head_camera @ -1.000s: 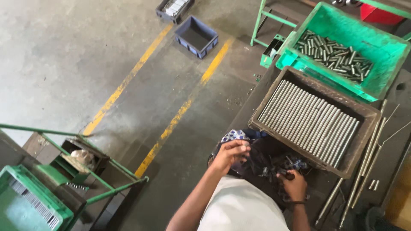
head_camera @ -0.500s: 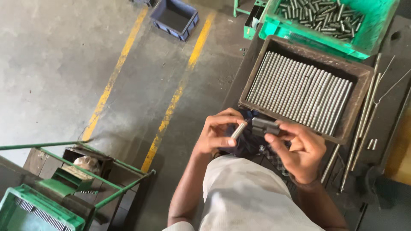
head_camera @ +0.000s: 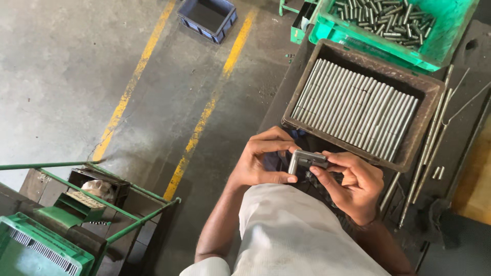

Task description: The person loads a cylindrical metal workpiece into the chuck of a lathe, closes the machine door, and presses control panel buttons to run the machine. They later open the door, remove the machined part, and place it into a tray with other finished pieces.

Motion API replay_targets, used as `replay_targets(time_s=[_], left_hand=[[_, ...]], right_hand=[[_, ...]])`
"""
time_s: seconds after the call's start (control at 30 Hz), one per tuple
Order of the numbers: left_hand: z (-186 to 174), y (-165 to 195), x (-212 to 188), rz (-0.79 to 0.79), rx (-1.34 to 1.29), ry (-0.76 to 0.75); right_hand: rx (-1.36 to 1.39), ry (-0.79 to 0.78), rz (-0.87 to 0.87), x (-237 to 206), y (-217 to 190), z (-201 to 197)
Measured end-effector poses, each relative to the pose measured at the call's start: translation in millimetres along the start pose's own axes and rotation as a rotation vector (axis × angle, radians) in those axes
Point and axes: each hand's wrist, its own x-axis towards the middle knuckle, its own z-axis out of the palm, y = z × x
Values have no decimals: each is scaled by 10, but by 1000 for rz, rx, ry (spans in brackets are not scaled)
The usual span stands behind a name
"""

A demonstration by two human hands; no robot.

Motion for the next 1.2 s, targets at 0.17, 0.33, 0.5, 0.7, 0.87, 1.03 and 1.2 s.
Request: replay_targets(time_s=[0.17,0.33,0.5,0.7,0.87,1.03,1.2], left_hand=[[103,-33,-41,-39,59,26],[89,-146,-126,-83,-310,201],[56,-243,-180,-68,-159,150],[161,-283,-123,-81,-99,116],[121,-234,-135,-133,-43,97],[133,-243,-115,-154,-21,93],[141,-298,-115,-160,-72,69]], right_hand=[[98,-31,62,1,129,16],[143,74,137,36,74,-143],[191,68,116,-4,9,-245],[172,-24,127,-31,183,-7],[145,-28,154,-62,165,-75],[129,-26,175,-88,168,-98],[200,-15,186,-64,224,-25]])
